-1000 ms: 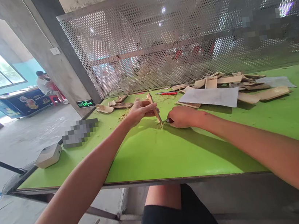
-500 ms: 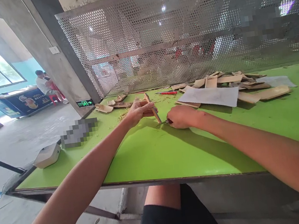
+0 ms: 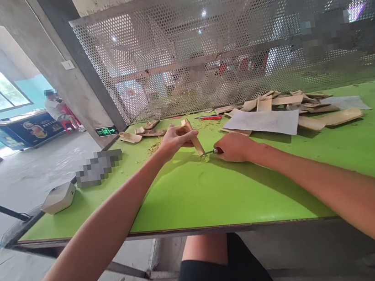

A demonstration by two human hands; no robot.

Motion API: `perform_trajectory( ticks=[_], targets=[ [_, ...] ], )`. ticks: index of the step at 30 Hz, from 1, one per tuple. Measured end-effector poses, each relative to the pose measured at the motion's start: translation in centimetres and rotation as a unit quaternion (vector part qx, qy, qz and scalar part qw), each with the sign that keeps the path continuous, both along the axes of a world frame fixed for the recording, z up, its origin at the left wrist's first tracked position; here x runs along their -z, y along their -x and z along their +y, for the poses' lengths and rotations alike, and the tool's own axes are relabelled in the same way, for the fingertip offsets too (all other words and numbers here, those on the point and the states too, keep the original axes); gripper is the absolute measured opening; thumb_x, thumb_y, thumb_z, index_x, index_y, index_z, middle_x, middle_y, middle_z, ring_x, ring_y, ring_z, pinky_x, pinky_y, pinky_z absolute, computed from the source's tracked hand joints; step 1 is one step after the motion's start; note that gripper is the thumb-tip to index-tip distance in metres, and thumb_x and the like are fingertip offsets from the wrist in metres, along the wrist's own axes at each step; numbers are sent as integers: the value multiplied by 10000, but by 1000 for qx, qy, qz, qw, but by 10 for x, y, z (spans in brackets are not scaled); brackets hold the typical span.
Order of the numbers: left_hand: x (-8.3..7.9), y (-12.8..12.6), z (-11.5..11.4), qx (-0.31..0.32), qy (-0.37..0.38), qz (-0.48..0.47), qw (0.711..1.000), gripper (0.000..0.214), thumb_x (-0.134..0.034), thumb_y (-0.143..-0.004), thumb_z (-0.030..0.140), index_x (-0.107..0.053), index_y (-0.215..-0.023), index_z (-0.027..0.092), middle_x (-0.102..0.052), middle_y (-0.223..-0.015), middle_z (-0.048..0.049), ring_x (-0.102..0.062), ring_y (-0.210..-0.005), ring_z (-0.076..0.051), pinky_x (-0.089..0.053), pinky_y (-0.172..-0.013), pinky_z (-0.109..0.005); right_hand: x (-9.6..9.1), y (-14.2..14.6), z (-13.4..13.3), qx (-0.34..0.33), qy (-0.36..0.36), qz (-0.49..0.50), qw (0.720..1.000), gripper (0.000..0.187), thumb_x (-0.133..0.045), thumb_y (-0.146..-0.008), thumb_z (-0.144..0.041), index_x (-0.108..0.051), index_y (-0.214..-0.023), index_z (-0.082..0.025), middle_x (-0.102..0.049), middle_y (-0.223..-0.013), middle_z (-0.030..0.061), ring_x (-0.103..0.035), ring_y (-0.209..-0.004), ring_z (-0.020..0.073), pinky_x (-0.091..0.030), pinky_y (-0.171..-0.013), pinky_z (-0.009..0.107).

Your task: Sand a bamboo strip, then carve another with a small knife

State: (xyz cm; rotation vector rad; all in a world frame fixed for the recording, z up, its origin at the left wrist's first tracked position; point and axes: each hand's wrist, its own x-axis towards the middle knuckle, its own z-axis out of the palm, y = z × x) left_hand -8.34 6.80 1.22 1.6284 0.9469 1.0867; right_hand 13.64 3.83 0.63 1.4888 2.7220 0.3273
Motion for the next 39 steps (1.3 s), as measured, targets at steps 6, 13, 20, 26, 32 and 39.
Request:
perform_trajectory(
  ticks=[6,13,20,26,32,39],
  targets=[
    [-7,-14,-15,-34,-69,81,994,466,-846,-637,486,-681,-793,80,-742,-824,-139,-716,-718,-224,-633,-700,-386,-2,-5,3,50,-73,22,996,339,-460,-853,-325,-759,-935,-190,-729,-822,133,-662,-743,254,-310,-575,298],
    [-4,-17,-14,0,-123,118,985,439,-739,-741,555,-627,-754,130,-697,-751,-91,-692,-677,-219,-613,-654,-375,-11,-8,-1,71,-101,29,992,342,-441,-857,-315,-738,-941,-169,-723,-826,138,-650,-754,267,-268,-564,313],
    [-4,-15,-13,50,-161,141,976,320,-599,-890,469,-577,-923,152,-673,-846,-68,-683,-720,-169,-600,-599,-270,-14,-14,0,92,-151,69,982,319,-451,-863,-311,-728,-935,-168,-719,-838,125,-621,-765,258,-247,-586,318],
    [-7,-14,-14,51,-154,166,973,209,-554,-918,369,-542,-882,164,-660,-862,-77,-683,-722,-190,-589,-593,-300,-15,-15,0,82,-164,92,979,304,-444,-861,-299,-717,-893,-170,-710,-820,104,-588,-741,232,-209,-585,322],
    [-17,-12,-21,48,-163,200,965,131,-611,-859,251,-534,-781,179,-650,-807,-45,-660,-622,-174,-519,-558,-269,-16,-13,-4,58,-161,105,980,293,-443,-849,-296,-704,-870,-166,-701,-797,93,-566,-714,214,-206,-591,320],
    [-19,-13,-23,38,-173,237,955,53,-525,-876,209,-547,-842,176,-653,-825,-66,-674,-656,-210,-524,-574,-301,-16,-8,-7,54,-154,118,980,281,-458,-846,-298,-708,-873,-172,-710,-812,88,-576,-740,220,-223,-602,318]
  ],
)
